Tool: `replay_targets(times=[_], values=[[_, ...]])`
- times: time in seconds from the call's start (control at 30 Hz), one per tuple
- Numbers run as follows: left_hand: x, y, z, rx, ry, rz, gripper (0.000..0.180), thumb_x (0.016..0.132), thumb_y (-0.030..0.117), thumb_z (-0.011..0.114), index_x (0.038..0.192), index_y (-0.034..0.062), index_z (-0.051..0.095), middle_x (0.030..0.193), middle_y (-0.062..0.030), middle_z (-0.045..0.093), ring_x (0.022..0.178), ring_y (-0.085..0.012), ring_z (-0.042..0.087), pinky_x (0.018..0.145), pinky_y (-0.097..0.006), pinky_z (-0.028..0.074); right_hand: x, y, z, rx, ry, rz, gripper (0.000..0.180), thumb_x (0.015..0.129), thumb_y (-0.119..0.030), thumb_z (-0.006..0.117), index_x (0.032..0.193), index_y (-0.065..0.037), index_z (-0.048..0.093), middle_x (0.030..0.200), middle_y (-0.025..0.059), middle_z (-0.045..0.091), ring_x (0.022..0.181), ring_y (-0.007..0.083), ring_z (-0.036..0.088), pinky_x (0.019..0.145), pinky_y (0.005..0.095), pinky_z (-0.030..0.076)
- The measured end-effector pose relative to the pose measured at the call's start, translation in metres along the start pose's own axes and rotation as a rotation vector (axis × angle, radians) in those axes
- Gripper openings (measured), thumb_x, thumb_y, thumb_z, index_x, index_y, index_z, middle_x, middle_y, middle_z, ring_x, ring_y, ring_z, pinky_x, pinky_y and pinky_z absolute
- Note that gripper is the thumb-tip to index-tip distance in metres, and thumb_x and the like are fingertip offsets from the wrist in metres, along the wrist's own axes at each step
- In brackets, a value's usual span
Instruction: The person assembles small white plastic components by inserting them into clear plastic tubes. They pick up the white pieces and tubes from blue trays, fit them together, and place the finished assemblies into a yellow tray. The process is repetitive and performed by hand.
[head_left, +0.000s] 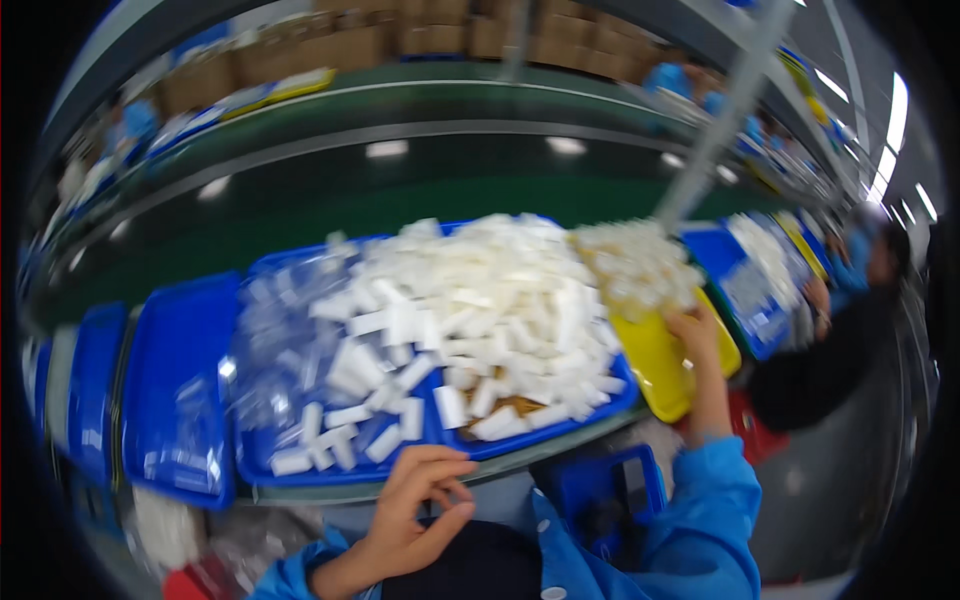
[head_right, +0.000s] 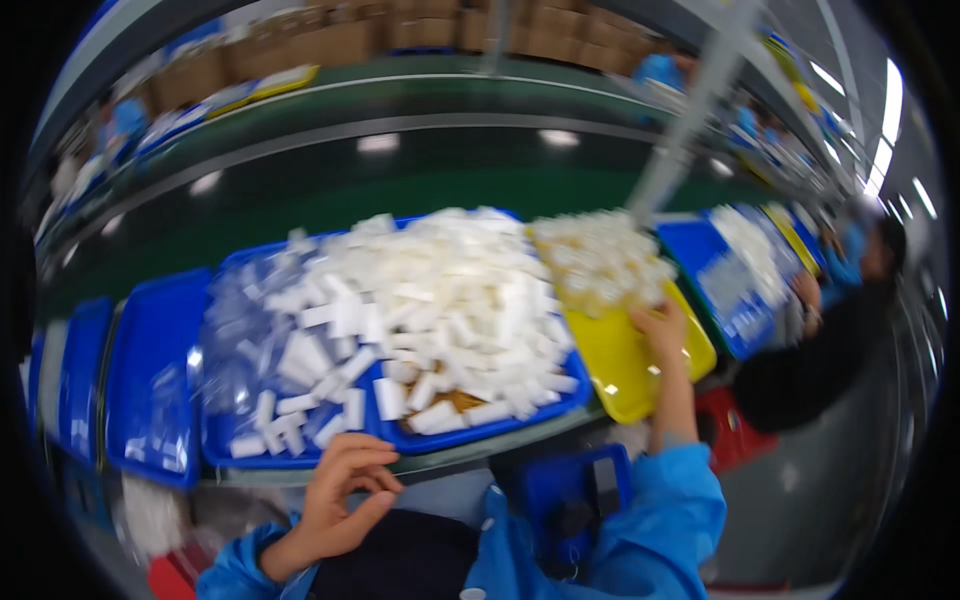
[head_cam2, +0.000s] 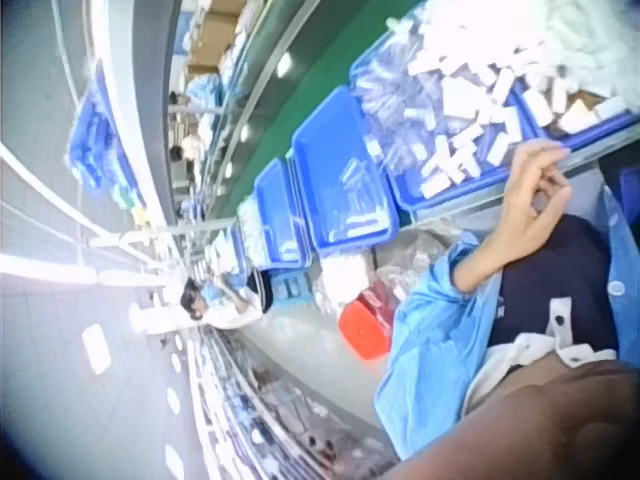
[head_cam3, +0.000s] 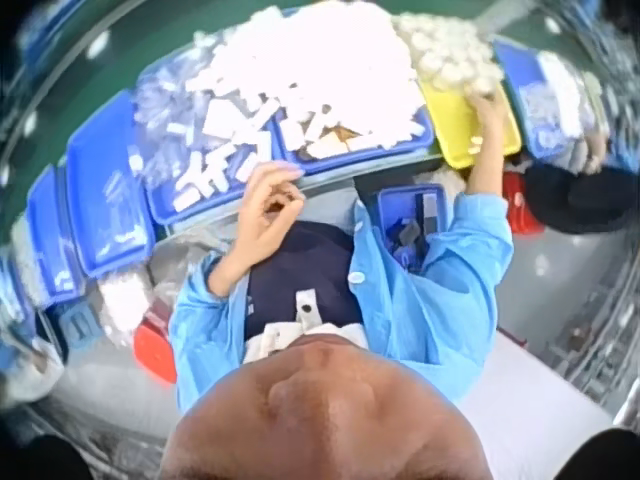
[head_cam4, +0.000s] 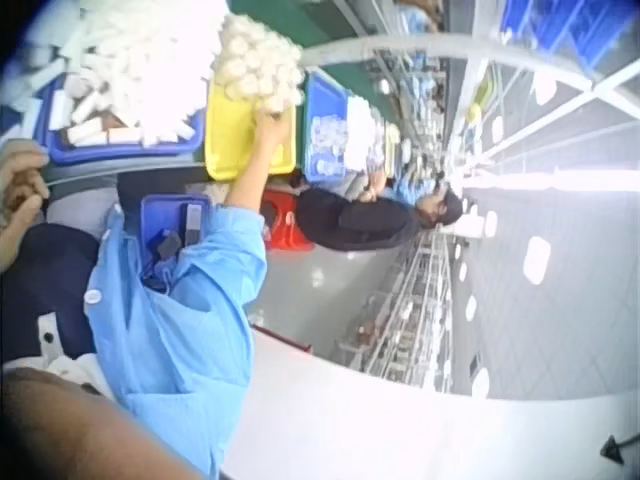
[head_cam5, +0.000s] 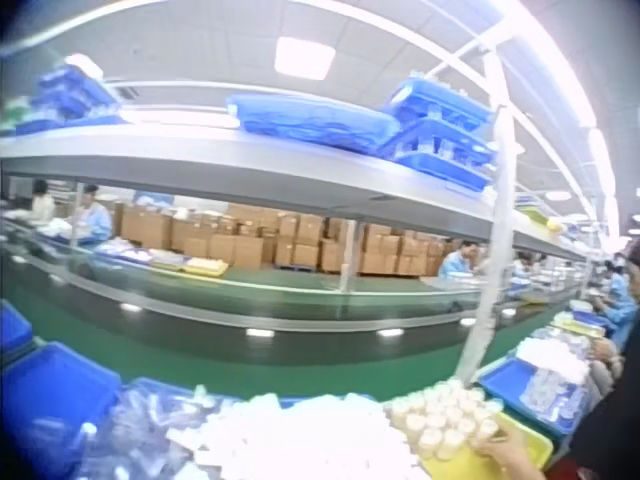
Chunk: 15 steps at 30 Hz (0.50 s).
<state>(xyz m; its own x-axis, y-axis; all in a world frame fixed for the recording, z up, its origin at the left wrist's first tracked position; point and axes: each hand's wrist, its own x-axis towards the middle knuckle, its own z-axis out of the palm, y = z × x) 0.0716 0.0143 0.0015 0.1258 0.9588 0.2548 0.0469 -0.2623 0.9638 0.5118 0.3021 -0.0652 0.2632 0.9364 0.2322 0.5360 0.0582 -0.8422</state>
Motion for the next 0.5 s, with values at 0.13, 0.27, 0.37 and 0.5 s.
replay_targets(times=[0.13, 0.27, 0.37, 0.5], values=[[-0.015, 0.007, -0.013, 0.09, 0.067, 0.1, 0.035, 0.086, -0.001, 0.065, 0.12, -0.0007, 0.058, 0.125, -0.0158, 0.049, 0.095, -0.0182, 0.062, 0.073, -0.025, 0.052, -0.01, 0.019, -0.037, 0.174, -0.075, -0.023, 0.048, 0.082, -0.006, 0.069, 0.127, -0.001, 0.053, 0.107, 0.0081, 0.062, 0.082, 0.0154, 0.062, 0.066, 0.0263, 0.051], [-0.039, 0.026, -0.06, 0.568, 0.334, 0.243, 0.032, 0.079, 0.003, 0.071, 0.111, -0.0002, 0.064, 0.121, -0.0168, 0.056, 0.103, -0.0269, 0.06, 0.082, -0.033, 0.051, -0.075, -0.04, -0.046, 0.232, 0.115, -0.191, 0.048, 0.09, -0.006, 0.061, 0.135, -0.001, 0.046, 0.126, 0.0109, 0.054, 0.102, 0.0181, 0.057, 0.086, 0.0269, 0.046], [-0.068, 0.042, -0.137, 1.033, 0.621, 0.166, 0.044, 0.069, 0.004, 0.074, 0.112, 0.0025, 0.063, 0.124, -0.0173, 0.054, 0.11, -0.0339, 0.057, 0.09, -0.039, 0.048, -0.077, -0.064, -0.036, 0.286, 0.078, -0.262, 0.047, 0.092, -0.014, 0.061, 0.136, -0.003, 0.047, 0.13, 0.0135, 0.052, 0.117, 0.0202, 0.052, 0.095, 0.0278, 0.041], [-0.083, 0.049, -0.226, 1.235, 0.532, -0.387, 0.086, 0.062, 0.008, 0.076, 0.14, 0.0118, 0.04, 0.139, -0.0164, 0.041, 0.124, -0.0376, 0.045, 0.097, -0.041, 0.046, -0.098, -0.107, -0.001, 0.228, 0.067, -0.308, 0.037, 0.094, -0.011, 0.057, 0.129, 0.0, 0.052, 0.121, 0.0103, 0.055, 0.106, 0.0149, 0.054, 0.09, 0.0264, 0.042]])
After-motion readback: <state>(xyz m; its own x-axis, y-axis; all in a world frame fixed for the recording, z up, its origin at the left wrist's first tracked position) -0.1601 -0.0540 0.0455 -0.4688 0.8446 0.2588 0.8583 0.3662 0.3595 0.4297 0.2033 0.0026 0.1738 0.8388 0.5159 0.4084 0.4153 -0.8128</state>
